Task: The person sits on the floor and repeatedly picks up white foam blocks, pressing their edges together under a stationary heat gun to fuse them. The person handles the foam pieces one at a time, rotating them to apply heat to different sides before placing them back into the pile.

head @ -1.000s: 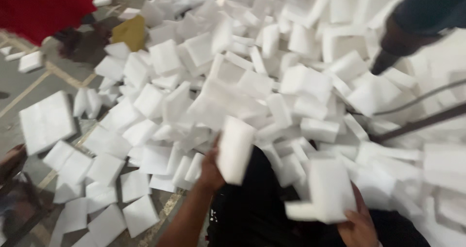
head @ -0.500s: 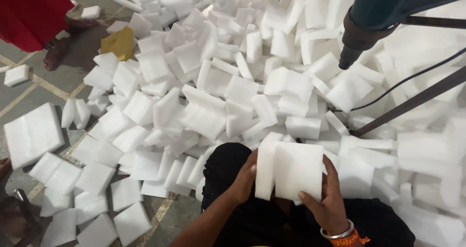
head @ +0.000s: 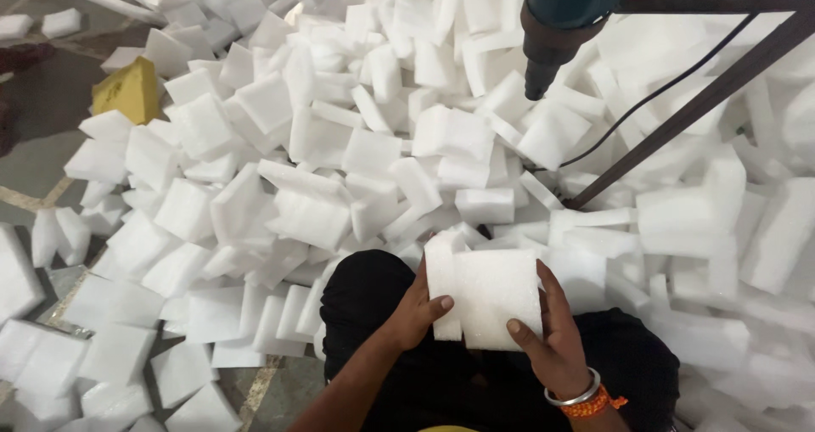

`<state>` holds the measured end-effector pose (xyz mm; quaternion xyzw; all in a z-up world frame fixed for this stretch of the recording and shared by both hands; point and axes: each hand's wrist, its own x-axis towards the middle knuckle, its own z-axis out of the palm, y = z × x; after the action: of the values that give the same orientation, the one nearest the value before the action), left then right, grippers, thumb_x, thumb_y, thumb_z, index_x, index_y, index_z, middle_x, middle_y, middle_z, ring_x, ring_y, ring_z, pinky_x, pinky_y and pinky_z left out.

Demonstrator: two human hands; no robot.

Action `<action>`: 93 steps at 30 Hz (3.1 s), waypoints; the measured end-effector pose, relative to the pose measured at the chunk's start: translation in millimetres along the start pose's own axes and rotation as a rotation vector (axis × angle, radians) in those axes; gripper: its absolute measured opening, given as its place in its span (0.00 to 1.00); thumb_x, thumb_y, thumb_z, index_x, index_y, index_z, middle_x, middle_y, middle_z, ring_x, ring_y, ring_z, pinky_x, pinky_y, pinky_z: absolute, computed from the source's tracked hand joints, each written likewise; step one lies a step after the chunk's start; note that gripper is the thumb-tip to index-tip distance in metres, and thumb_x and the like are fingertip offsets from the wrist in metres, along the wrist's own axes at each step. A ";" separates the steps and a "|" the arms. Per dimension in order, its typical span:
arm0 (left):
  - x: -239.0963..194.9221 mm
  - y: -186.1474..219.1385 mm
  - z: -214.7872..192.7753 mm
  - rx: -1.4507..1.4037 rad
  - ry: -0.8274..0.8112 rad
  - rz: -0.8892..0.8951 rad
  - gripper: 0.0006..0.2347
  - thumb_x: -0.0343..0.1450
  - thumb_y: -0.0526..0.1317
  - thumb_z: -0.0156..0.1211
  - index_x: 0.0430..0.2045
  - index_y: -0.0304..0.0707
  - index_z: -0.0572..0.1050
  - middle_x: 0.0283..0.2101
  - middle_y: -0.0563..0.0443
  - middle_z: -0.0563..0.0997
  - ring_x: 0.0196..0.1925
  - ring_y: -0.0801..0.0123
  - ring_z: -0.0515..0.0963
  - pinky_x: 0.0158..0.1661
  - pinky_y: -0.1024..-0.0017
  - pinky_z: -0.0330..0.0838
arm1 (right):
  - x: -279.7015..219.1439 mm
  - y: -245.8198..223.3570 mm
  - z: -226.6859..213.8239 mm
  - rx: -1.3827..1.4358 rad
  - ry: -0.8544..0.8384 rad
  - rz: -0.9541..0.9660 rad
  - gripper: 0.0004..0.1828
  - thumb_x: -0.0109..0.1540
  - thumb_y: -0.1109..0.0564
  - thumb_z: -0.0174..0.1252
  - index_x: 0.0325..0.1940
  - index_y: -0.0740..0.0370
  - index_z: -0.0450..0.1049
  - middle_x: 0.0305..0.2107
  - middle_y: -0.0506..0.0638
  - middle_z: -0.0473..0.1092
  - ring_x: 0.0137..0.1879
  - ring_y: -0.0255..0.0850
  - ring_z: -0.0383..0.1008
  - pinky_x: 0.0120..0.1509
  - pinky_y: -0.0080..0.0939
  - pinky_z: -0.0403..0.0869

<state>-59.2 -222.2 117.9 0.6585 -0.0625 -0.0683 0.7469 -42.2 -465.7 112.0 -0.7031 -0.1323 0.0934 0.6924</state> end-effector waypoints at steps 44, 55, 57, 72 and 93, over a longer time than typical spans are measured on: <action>281.9 2.6 -26.7 -0.538 0.052 -0.019 0.27 0.79 0.51 0.45 0.67 0.26 0.62 0.61 0.46 0.71 0.62 0.62 0.70 0.63 0.64 0.63 | 254.6 -58.4 -72.9 0.516 0.295 0.147 0.30 0.65 0.53 0.54 0.70 0.65 0.63 0.56 0.51 0.73 0.59 0.42 0.74 0.64 0.42 0.72; 262.1 21.5 -9.5 -0.248 0.014 0.051 0.30 0.80 0.57 0.32 0.75 0.37 0.46 0.76 0.47 0.55 0.77 0.62 0.55 0.71 0.66 0.51 | 243.6 -64.6 -49.5 0.207 0.445 0.047 0.30 0.66 0.55 0.54 0.73 0.64 0.60 0.60 0.51 0.69 0.62 0.40 0.69 0.66 0.39 0.67; 242.1 18.4 -3.9 -0.176 0.040 0.073 0.30 0.80 0.56 0.32 0.75 0.37 0.46 0.76 0.46 0.55 0.77 0.60 0.56 0.71 0.64 0.52 | 227.5 -57.9 -43.9 0.049 0.427 -0.058 0.30 0.67 0.54 0.55 0.72 0.66 0.62 0.60 0.54 0.70 0.61 0.41 0.69 0.66 0.40 0.68; 95.9 -17.9 11.5 0.484 0.230 0.158 0.28 0.81 0.53 0.31 0.75 0.38 0.49 0.74 0.36 0.61 0.75 0.48 0.63 0.71 0.56 0.59 | 114.5 -11.2 -20.0 0.159 0.333 0.106 0.33 0.64 0.54 0.58 0.72 0.64 0.63 0.60 0.53 0.70 0.61 0.40 0.70 0.64 0.39 0.71; 63.6 -0.3 30.0 0.024 -0.019 0.050 0.44 0.72 0.53 0.54 0.74 0.45 0.27 0.78 0.37 0.46 0.77 0.48 0.54 0.69 0.56 0.55 | 55.8 -42.2 -16.5 -0.166 0.320 -0.146 0.38 0.64 0.56 0.58 0.75 0.68 0.55 0.61 0.60 0.69 0.64 0.47 0.72 0.64 0.45 0.73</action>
<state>-2.2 -263.2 121.6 0.6649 -0.0868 -0.0549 0.7399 13.5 -463.5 157.4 -0.7523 -0.0786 -0.0812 0.6490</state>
